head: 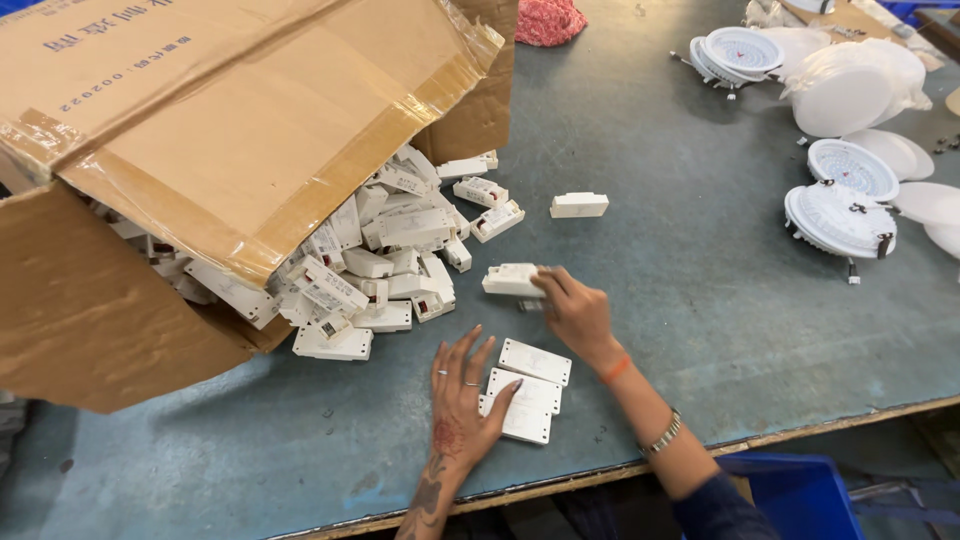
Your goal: The person empties a cardboard box of white electrical components onto a table, then picks them up one by one and writes on them with a black marker. The person stacks the labeled components into a neat pile on the table.
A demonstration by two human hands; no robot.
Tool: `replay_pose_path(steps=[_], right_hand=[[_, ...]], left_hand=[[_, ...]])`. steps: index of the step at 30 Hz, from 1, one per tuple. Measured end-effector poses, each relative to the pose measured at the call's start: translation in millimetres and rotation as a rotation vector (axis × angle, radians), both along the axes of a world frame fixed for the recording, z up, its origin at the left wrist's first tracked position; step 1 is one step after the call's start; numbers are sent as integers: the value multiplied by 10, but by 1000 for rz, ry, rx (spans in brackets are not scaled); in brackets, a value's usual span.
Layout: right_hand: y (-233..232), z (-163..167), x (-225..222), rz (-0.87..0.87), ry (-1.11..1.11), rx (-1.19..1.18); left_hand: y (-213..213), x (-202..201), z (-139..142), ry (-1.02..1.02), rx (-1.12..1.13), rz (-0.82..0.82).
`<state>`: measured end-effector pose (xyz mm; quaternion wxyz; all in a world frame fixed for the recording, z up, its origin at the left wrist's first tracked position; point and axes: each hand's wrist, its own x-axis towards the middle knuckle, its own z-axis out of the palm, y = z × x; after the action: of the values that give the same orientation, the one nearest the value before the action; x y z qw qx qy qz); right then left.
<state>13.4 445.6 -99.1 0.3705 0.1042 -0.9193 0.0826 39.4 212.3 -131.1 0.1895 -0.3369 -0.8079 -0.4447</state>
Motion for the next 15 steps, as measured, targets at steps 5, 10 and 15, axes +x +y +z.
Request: replay_pose_path(steps=[5,10,15], right_hand=[[231,-21,509,88,182,114],[364,-171,603,-79,-227,-634],[596,-234,451,-152,-699,-760]], left_hand=[[-2,-35,4,5,4,-14],[56,-3,14,-13,-37,-56],[91,17,35,-17,-187,-127]])
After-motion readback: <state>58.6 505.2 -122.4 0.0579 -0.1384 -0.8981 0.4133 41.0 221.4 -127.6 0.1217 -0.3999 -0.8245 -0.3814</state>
